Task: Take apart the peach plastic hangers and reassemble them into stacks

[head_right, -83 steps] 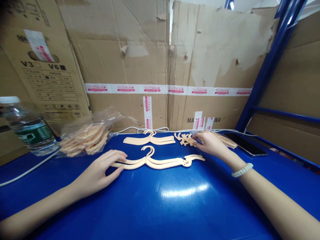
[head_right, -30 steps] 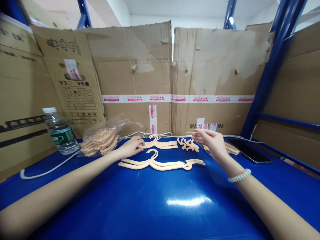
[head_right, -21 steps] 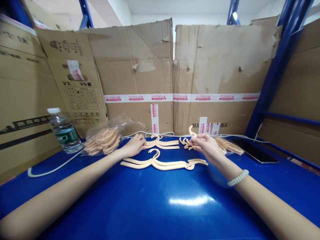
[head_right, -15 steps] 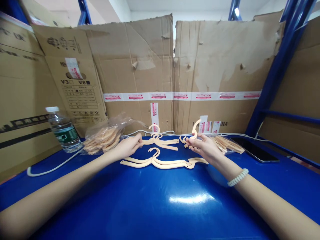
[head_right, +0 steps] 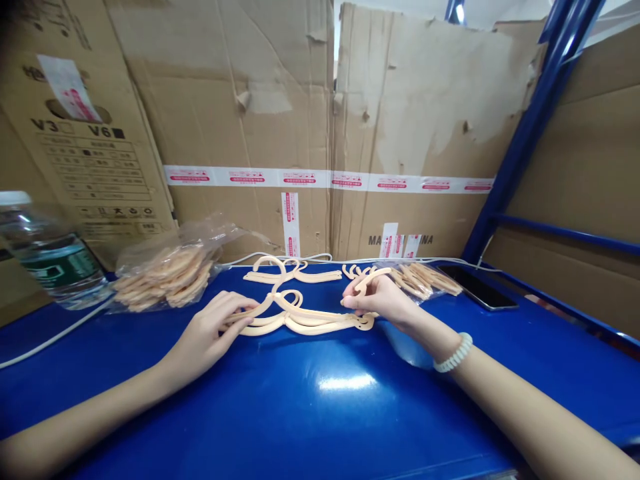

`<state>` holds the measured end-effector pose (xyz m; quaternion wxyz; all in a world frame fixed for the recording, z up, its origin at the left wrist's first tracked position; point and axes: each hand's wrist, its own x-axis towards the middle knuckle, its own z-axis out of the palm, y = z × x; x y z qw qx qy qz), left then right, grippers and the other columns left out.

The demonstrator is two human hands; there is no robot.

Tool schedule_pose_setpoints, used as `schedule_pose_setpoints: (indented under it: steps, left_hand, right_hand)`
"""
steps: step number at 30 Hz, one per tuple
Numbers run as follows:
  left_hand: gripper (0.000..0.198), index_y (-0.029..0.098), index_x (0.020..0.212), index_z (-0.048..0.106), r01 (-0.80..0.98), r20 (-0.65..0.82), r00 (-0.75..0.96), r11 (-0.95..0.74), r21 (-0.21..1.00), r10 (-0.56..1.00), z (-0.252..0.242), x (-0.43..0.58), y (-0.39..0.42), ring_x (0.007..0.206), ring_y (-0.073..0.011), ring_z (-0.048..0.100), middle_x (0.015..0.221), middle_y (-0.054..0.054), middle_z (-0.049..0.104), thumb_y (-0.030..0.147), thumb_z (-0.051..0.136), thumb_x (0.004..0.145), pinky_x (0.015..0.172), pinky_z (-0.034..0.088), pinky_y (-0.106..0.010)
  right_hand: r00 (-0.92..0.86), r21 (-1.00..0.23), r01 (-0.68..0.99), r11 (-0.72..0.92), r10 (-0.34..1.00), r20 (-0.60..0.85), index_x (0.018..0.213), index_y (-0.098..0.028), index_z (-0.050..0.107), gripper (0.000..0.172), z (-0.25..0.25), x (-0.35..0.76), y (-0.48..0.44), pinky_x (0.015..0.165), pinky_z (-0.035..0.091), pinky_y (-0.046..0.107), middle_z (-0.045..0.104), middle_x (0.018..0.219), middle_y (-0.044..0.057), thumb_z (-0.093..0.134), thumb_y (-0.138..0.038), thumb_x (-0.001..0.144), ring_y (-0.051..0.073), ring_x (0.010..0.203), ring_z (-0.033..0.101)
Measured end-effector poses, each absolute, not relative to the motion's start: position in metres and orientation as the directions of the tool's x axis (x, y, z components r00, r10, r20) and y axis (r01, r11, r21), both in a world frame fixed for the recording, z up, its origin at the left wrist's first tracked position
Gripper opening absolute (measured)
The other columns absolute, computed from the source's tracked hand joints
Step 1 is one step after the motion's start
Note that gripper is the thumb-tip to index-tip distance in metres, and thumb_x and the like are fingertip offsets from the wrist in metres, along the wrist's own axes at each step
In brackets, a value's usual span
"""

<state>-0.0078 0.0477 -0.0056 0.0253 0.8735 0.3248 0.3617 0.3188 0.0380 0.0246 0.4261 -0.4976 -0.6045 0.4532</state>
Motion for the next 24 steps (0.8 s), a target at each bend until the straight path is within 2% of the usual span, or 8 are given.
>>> schedule_pose_setpoints:
  steps: [3,7,11,15,18,24]
  left_hand:
    - [0.013,0.020,0.102,0.057,0.539,0.602,0.512,-0.775,0.330,0.613,-0.0068,-0.0087,0.0480,0.090,-0.0201,0.054,0.095,-0.003,0.059,0.019,0.045,0.097,0.078,0.044,-0.033]
    - [0.010,0.020,0.098,0.056,0.515,0.590,0.493,-0.761,0.395,0.640,-0.0065,-0.0089,0.0466,0.092,-0.0192,0.055,0.097,-0.004,0.058,0.020,0.046,0.096,0.079,0.044,-0.031]
    - [0.011,0.020,0.098,0.056,0.507,0.587,0.504,-0.767,0.393,0.633,-0.0071,-0.0081,0.0456,0.092,-0.0192,0.056,0.098,-0.004,0.058,0.020,0.045,0.096,0.080,0.044,-0.031]
    - [0.012,0.020,0.099,0.056,0.501,0.596,0.500,-0.771,0.392,0.628,-0.0085,-0.0088,0.0462,0.093,-0.0192,0.057,0.099,-0.004,0.058,0.022,0.044,0.097,0.082,0.045,-0.032]
    - [0.012,0.020,0.099,0.056,0.502,0.600,0.494,-0.770,0.394,0.629,-0.0095,-0.0099,0.0464,0.094,-0.0193,0.057,0.100,-0.004,0.058,0.022,0.044,0.097,0.081,0.045,-0.031]
    - [0.010,0.020,0.098,0.056,0.510,0.623,0.488,-0.779,0.365,0.611,-0.0083,-0.0088,0.0450,0.093,-0.0192,0.057,0.098,-0.004,0.059,0.020,0.046,0.096,0.081,0.045,-0.031]
  right_hand:
    - [-0.168,-0.968,0.230,0.097,0.984,0.059,0.072,-0.015,0.069,0.031,0.0246,0.3225,0.0389,0.057,0.048,0.024,0.065,0.072,0.002,0.086,-0.035,0.058,0.011,0.061,0.058]
    - [-0.213,-0.991,0.128,-0.033,0.975,-0.060,0.078,-0.015,0.069,0.036,0.0247,0.3244,0.0386,0.060,0.050,0.022,0.065,0.074,0.002,0.088,-0.036,0.056,0.011,0.066,0.059]
    - [-0.288,-0.991,0.030,-0.131,0.948,-0.135,0.076,-0.014,0.065,0.037,0.0258,0.3220,0.0352,0.066,0.053,0.023,0.066,0.072,0.002,0.089,-0.035,0.057,0.012,0.069,0.063]
    - [-0.339,-0.982,0.008,-0.190,0.923,-0.181,0.076,-0.014,0.064,0.035,0.0277,0.3190,0.0319,0.072,0.055,0.024,0.068,0.084,0.003,0.089,-0.030,0.058,0.014,0.078,0.067]
    - [-0.385,-0.974,-0.028,-0.227,0.901,-0.199,0.075,-0.014,0.062,0.032,0.0282,0.3173,0.0308,0.068,0.054,0.021,0.068,0.092,0.004,0.088,-0.027,0.061,0.014,0.079,0.068]
    - [-0.432,-0.974,-0.042,-0.221,0.883,-0.182,0.076,-0.013,0.062,0.031,0.0263,0.3159,0.0307,0.062,0.051,0.018,0.067,0.075,0.001,0.087,-0.027,0.064,0.009,0.067,0.064]
